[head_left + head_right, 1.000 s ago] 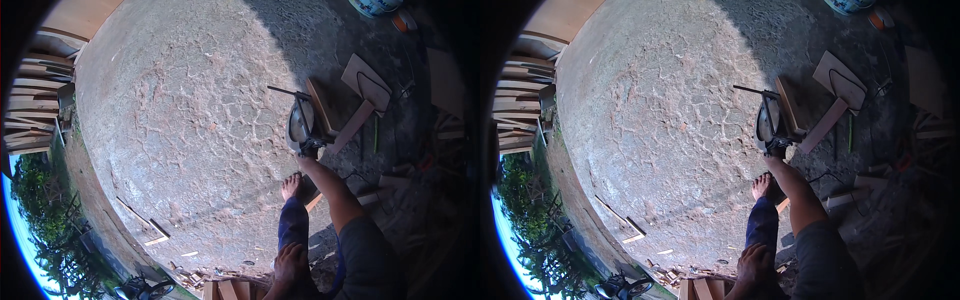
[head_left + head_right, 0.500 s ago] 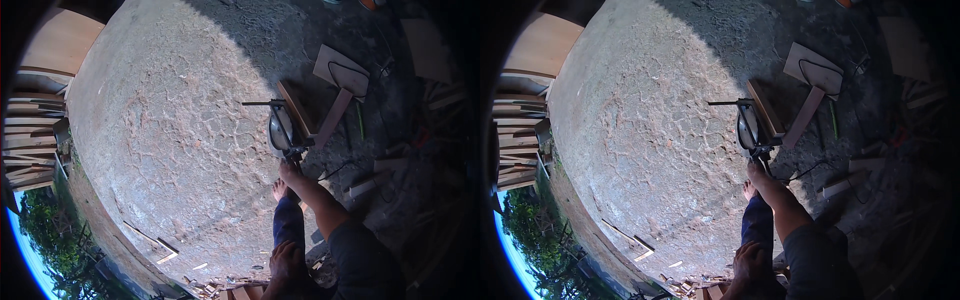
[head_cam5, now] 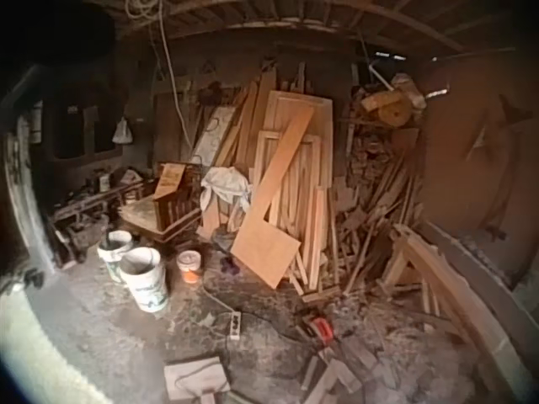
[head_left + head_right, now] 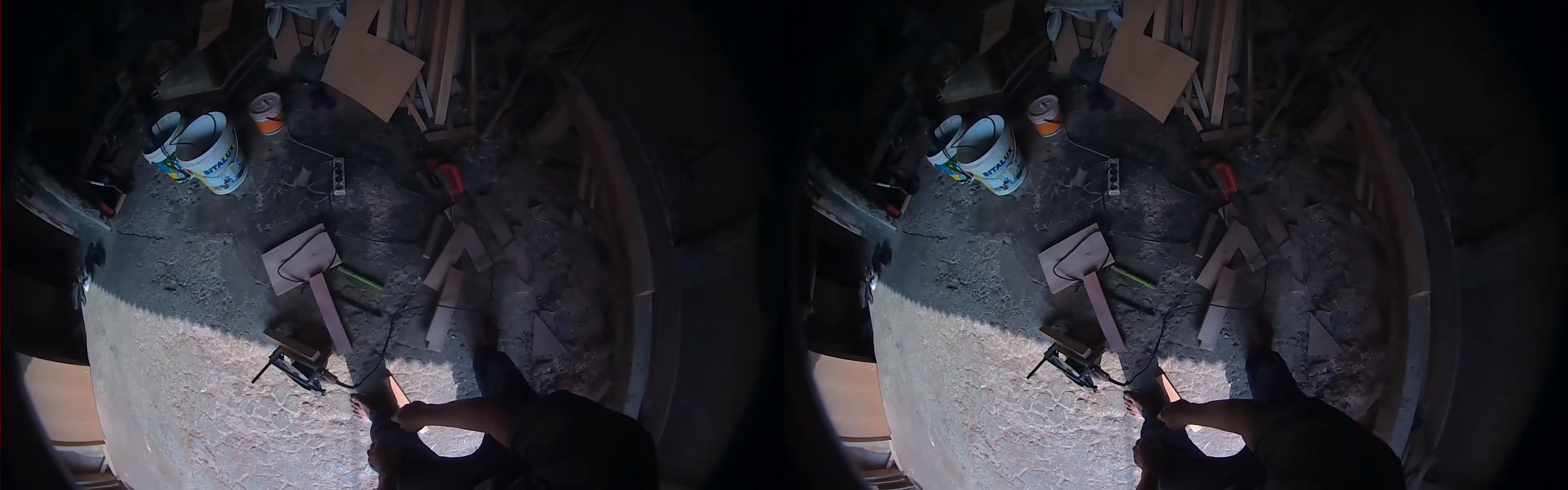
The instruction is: The person uses a circular saw to cut a long wooden plank into smaller pieces. They measure and mark the wood with a tape measure and pencil, then use a power planer to smooth the surface of the plank. The person repeatedly cuts the wood and clears sawdust from the work area.
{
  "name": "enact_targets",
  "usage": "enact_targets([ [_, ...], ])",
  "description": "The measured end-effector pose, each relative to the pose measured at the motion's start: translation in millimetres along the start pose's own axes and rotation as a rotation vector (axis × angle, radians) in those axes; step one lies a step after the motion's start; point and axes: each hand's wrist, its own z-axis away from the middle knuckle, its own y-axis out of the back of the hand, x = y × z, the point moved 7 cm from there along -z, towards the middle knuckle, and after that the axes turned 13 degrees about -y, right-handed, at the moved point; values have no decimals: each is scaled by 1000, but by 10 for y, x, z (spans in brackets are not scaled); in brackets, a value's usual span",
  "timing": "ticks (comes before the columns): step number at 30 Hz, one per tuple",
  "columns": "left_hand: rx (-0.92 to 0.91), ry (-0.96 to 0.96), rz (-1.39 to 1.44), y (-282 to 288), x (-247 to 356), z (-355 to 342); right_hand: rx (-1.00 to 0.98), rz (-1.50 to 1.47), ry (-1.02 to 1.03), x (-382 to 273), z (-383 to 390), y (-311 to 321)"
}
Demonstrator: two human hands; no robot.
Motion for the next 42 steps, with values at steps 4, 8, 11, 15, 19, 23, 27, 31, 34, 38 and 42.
enact_targets([
  [4,-126,-270,-213,-86,754,-345,505,-301,-192,1454,1506,628],
  [8,-128,-399,-377,120,1651,-658,1110,-512,-302,2731,3383,1379],
  [11,-69,-466,-303,166,2552,-893,1627,-499,-485,3462,5023,1573],
  [15,-19,-629,-163,-183,4185,-1388,1767,-542,-1045,4239,6567,1275],
  [19,-27,-943,56,-905,6241,-1134,1593,-865,-1183,5062,6841,683],
  [23,-153,-1003,175,-1587,7725,-1009,1757,-1107,-849,5552,6846,429],
  [27,-225,-900,246,-1852,8825,-617,1810,-1159,-1027,5819,7186,201],
  [31,-26,-1065,159,-2021,9576,-741,1480,-1072,-1119,5865,7186,292],
  [34,88,-968,62,-2110,9978,-961,1308,-1091,-1164,5977,7058,361],
  [38,107,-660,-76,-2267,10039,-971,1335,-1217,-1158,6036,7011,308],
  [42,70,-849,4,-2255,10023,-1012,1603,-1085,-976,6075,6952,163],
])
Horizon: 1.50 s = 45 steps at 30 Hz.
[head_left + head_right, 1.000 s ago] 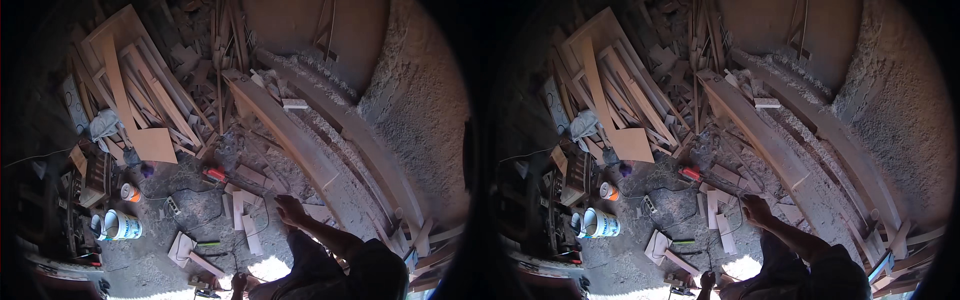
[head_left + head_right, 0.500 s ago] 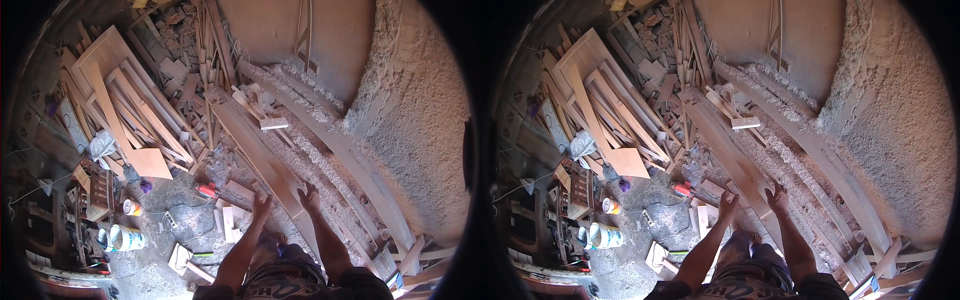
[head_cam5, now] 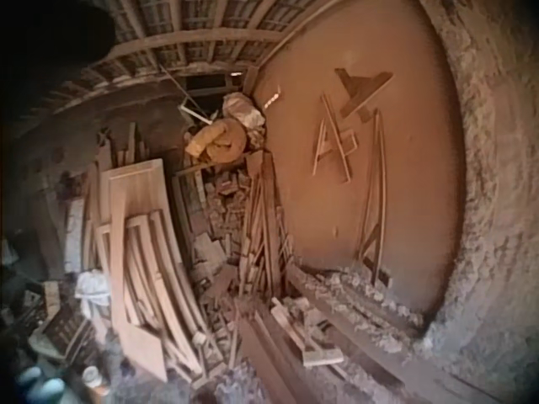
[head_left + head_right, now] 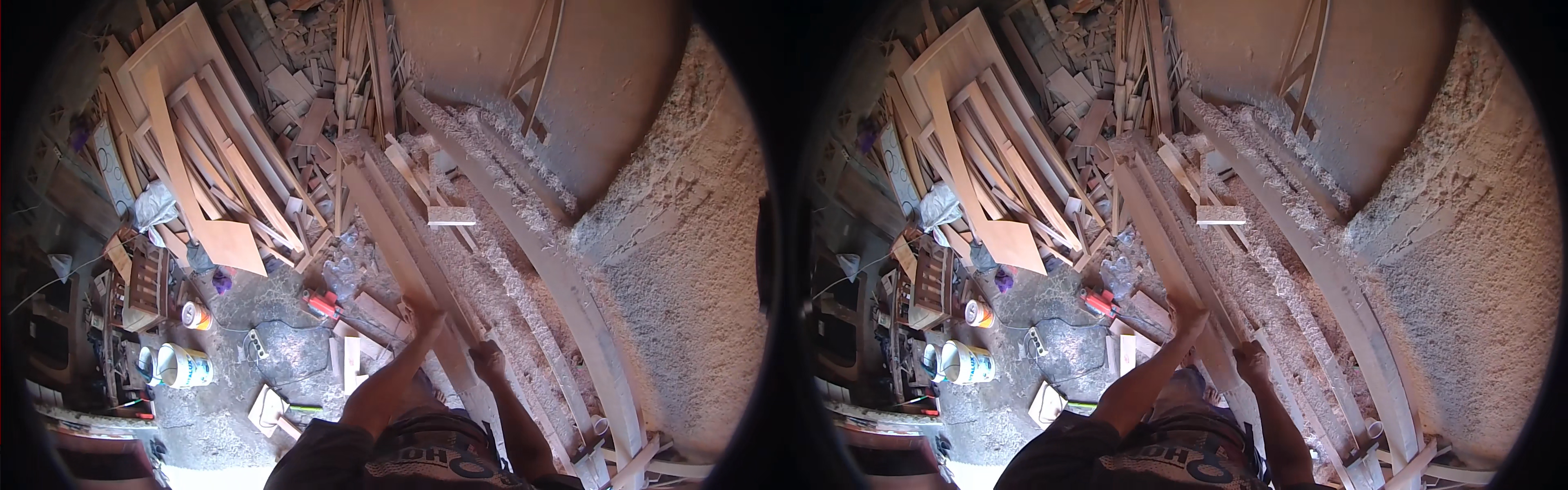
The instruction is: The person uses a circular saw to cut a long wooden plank into smaller pieces. They measure and mark the wood with a tape measure and pencil, then use a power planer to smooth the surface of the plank. The person repeatedly cuts the wood and clears sawdust from the work area.
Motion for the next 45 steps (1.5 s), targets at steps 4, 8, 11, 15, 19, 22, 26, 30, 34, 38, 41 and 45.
enact_targets([
  [4,116,-154,345,140,-377,-42,132,-268,70,48,55,517],
  [8,13,101,983,35,-434,218,156,-447,-122,732,36,1252],
  [11,-211,202,1099,79,-179,404,262,-110,-201,1531,50,1690],
  [15,-293,158,1181,100,-372,473,614,146,-69,1085,180,1933],
  [19,-401,182,875,-33,-490,571,108,-31,137,165,484,1137],
  [22,-430,126,605,0,-572,499,86,367,-22,81,546,751],
  [26,-446,72,526,-24,-837,416,78,143,-122,677,398,294],
  [30,-162,-222,458,6,-658,461,293,-83,-34,1009,374,428],
  [34,18,-297,446,29,-95,559,436,-377,-100,1672,181,839],
  [38,77,-200,131,11,188,598,613,115,-198,2067,128,1473],
  [41,90,-189,120,-22,24,676,653,381,-199,1874,216,1676],
  [45,44,-277,164,-66,203,739,740,149,83,1500,509,1588],
])
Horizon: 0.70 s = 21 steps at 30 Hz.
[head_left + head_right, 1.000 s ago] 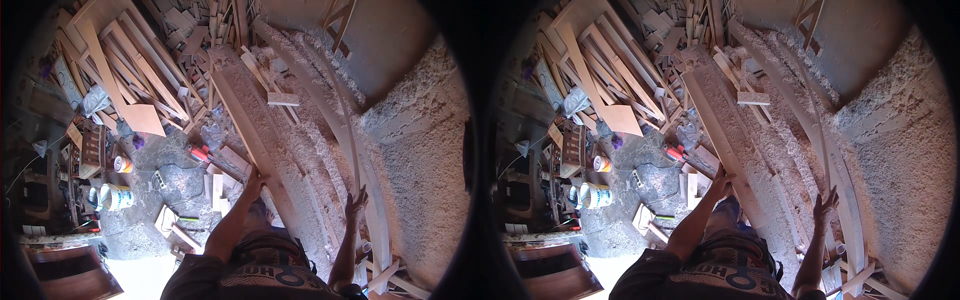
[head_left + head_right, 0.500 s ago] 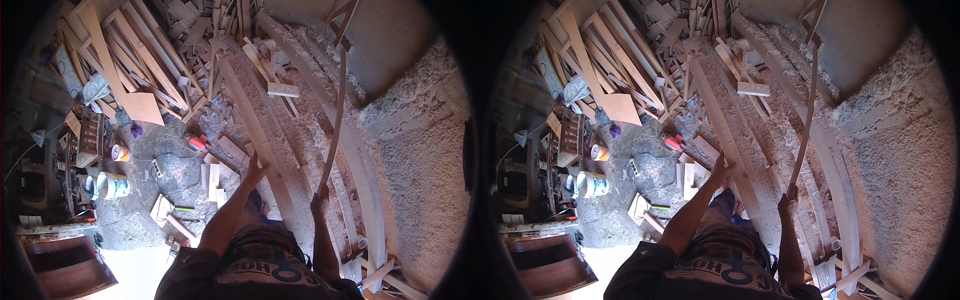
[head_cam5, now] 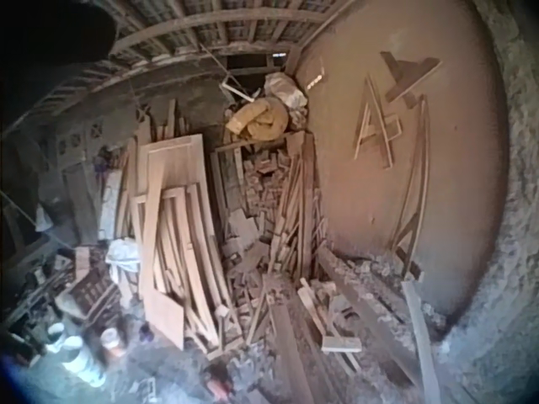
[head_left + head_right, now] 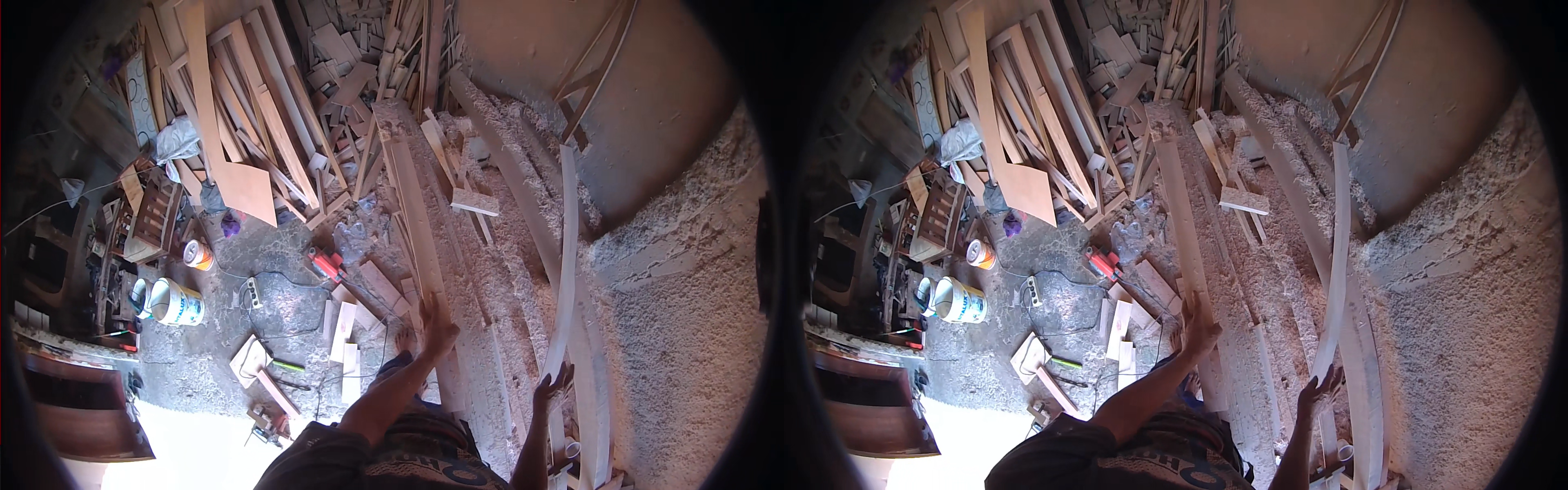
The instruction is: The person uses a circular saw to cut a long wooden plank into smaller pieces. They measure and mark the wood with a tape measure and pencil, then use a power planer to smooth the surface of the plank. The person repeatedly cuts the wood and clears sawdust from the work area.
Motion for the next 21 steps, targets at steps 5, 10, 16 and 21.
enact_targets([
  [5,26,41,22,-9,-165,-407,-463,-217,-122,-855,612,-223],
  [10,117,-349,-421,196,-214,-902,-451,-432,45,-1205,947,-157],
  [16,-351,-477,-560,-17,246,158,-486,-427,-78,-828,971,-305],
  [21,-930,-855,-153,127,681,1765,-628,-445,-267,-900,808,-563],
])
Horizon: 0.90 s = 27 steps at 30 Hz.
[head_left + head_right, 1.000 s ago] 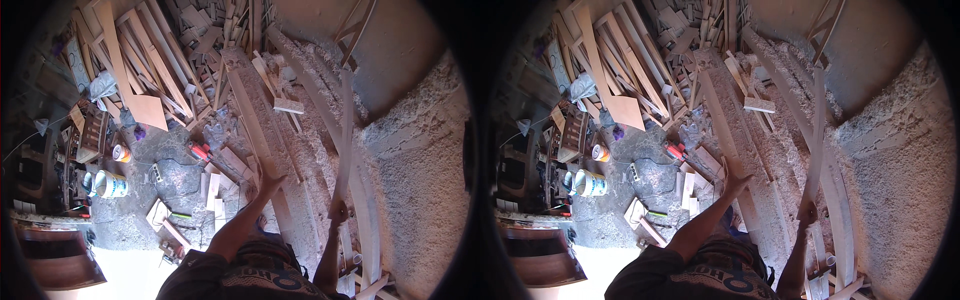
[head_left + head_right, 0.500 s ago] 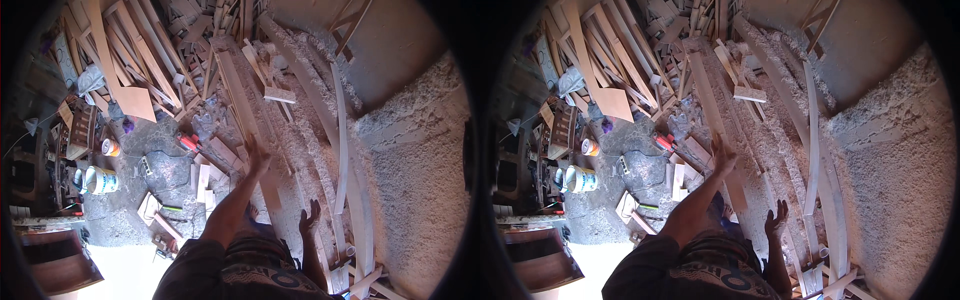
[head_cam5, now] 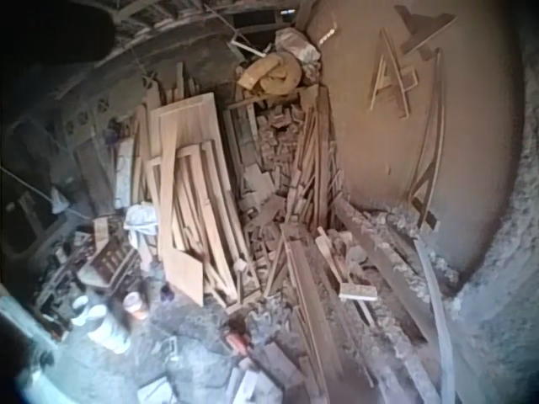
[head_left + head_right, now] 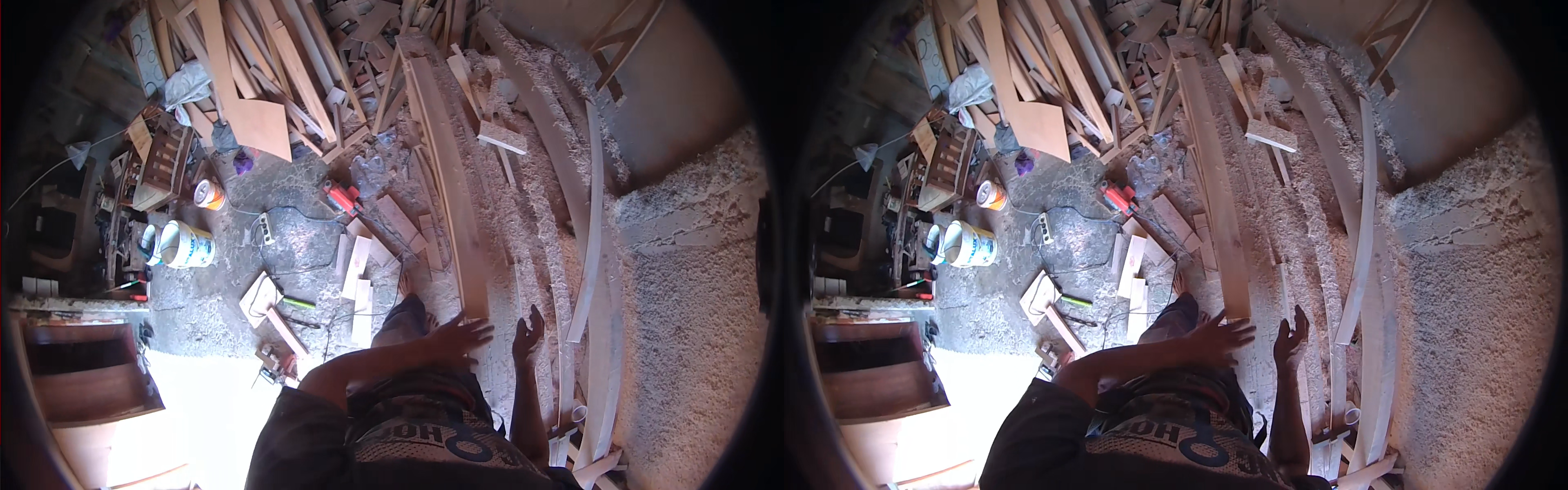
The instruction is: The person uses a circular saw to cut a long wooden plank into smaller pieces. They measure and mark the wood with a tape measure and pencil, then use a power planer to smooth the surface of the plank. The person repeatedly cuts the wood and clears sawdust from the work area.
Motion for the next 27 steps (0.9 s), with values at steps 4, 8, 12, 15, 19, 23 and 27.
enact_targets([
  [4,61,255,51,-291,-182,813,13,139,176,-322,-123,41],
  [8,694,959,189,278,-478,2142,259,440,84,-166,-684,500],
  [12,656,1307,58,-337,-461,3695,342,705,-355,-19,-1018,836],
  [15,555,1428,281,-707,-214,4202,359,708,-156,547,-1316,1105],
  [19,645,1742,426,-1400,188,4994,176,608,45,759,-1686,1358],
  [23,793,1813,428,-1732,382,5261,423,1048,-336,948,-1664,2084],
  [27,774,1848,560,-1939,252,4720,501,1043,-312,216,-1697,2308],
])
